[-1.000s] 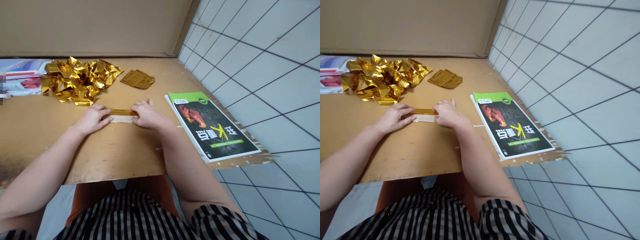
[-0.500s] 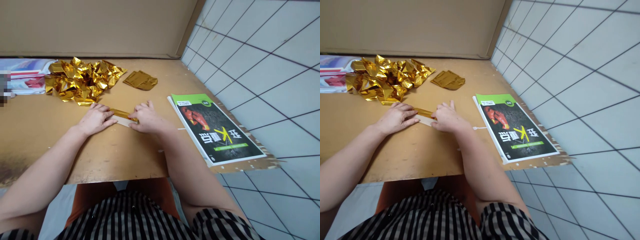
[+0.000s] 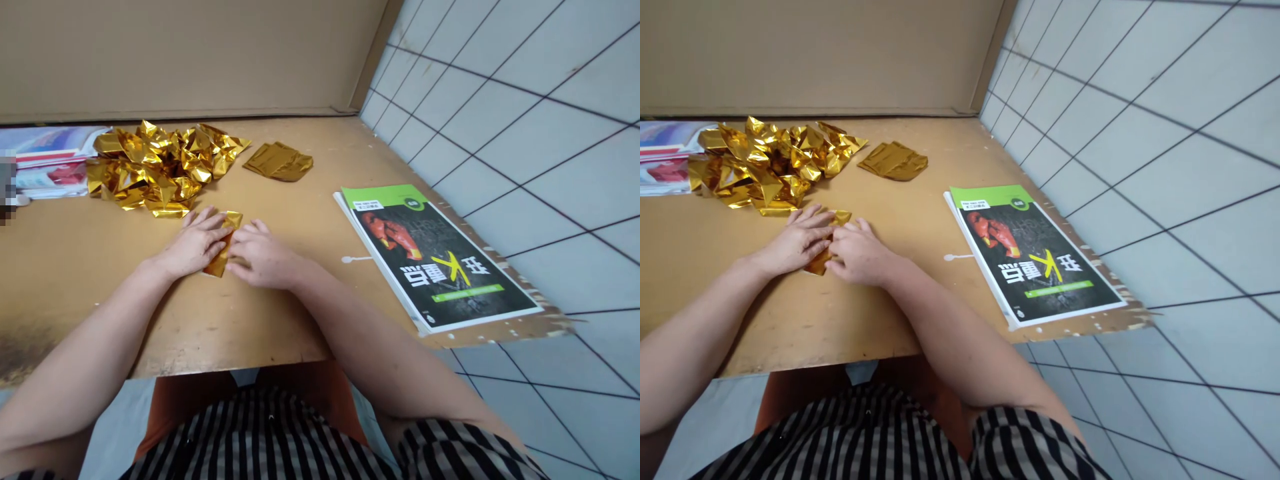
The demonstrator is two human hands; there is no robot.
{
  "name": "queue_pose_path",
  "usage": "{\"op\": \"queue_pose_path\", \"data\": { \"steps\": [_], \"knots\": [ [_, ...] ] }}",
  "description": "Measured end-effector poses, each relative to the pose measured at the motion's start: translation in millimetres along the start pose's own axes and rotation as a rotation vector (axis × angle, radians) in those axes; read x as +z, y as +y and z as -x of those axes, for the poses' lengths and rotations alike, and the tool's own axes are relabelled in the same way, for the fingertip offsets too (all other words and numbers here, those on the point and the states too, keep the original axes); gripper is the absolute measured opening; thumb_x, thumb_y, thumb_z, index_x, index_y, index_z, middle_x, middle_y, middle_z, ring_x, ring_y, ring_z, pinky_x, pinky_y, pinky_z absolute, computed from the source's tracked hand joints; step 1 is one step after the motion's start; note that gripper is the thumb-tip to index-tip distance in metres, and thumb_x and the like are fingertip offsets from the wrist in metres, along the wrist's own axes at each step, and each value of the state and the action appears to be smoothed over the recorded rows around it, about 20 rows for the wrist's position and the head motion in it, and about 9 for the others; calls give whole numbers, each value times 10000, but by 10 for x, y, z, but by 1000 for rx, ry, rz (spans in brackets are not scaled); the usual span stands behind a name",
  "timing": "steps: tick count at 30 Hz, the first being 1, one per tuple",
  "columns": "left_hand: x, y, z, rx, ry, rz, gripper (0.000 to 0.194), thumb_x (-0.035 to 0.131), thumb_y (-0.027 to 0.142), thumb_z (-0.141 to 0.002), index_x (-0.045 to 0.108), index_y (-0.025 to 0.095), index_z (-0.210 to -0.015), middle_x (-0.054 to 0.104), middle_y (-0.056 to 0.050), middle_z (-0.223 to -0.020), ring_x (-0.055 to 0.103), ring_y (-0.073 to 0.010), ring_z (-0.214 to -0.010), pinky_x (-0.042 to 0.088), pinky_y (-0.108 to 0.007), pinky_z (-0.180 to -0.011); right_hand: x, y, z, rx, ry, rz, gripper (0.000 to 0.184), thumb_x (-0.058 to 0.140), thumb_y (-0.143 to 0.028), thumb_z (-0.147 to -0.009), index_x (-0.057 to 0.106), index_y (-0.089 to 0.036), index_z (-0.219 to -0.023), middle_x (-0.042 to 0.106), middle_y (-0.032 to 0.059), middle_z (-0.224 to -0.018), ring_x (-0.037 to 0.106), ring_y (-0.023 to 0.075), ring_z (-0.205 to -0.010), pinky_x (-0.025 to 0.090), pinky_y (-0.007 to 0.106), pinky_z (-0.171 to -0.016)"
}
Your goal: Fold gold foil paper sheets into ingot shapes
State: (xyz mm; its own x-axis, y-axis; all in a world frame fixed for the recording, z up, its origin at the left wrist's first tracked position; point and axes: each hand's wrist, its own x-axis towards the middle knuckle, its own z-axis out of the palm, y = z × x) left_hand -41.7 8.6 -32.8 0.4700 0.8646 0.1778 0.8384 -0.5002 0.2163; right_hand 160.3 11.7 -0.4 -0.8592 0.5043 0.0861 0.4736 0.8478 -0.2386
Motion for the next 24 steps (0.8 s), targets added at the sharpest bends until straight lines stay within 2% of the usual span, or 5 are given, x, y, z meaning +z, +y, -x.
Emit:
{"op": "queue_pose_path", "data": {
  "steps": [4, 8, 14, 18, 24],
  "knots": [
    [9, 1, -11, 61, 18, 26, 358, 470, 248, -912, 697, 307, -1183, 594, -58, -1375, 418, -329, -1358, 308, -628, -1099, -3, 166, -2, 168, 114, 9, 409, 431, -109, -853, 655, -179, -1189, 622, 127, -1209, 465, 273, -1165, 252, 518, -1079],
    [11, -16, -22, 118, 53, 37, 328, 472, 224, -907, 746, 295, -1074, 673, -64, -1249, 496, -309, -1281, 387, -577, -1053, 47, 216, -11, 220, 4, 19, 536, 392, -79, -849, 548, -169, -1355, 533, 153, -1401, 400, 300, -1286, 210, 600, -1099],
    [-48, -23, -2, 98, 147, 5, 319, 461, 232, -905, 769, 267, -980, 725, -75, -1060, 567, -288, -1121, 450, -519, -994, 33, 146, -7, 311, -40, 137, 452, 360, -170, -929, 581, -147, -1323, 576, 177, -1341, 452, 328, -1217, 161, 666, -1108],
    [-95, 38, 7, 123, 151, -30, 337, 434, 252, -922, 768, 221, -951, 716, -99, -1034, 570, -284, -1052, 477, -491, -954, -28, 114, 9, 374, -31, 203, 413, 365, -222, -956, 630, -137, -1261, 591, 203, -1302, 477, 336, -1172, 195, 666, -1096],
    [-79, 92, 1, 159, 190, -101, 338, 419, 264, -953, 742, 167, -979, 693, -120, -1082, 566, -274, -1026, 496, -463, -938, -56, 40, 2, 424, -46, 275, 415, 375, -261, -976, 652, -85, -1231, 618, 220, -1236, 501, 324, -1156, 254, 588, -1080]
  ]
}}
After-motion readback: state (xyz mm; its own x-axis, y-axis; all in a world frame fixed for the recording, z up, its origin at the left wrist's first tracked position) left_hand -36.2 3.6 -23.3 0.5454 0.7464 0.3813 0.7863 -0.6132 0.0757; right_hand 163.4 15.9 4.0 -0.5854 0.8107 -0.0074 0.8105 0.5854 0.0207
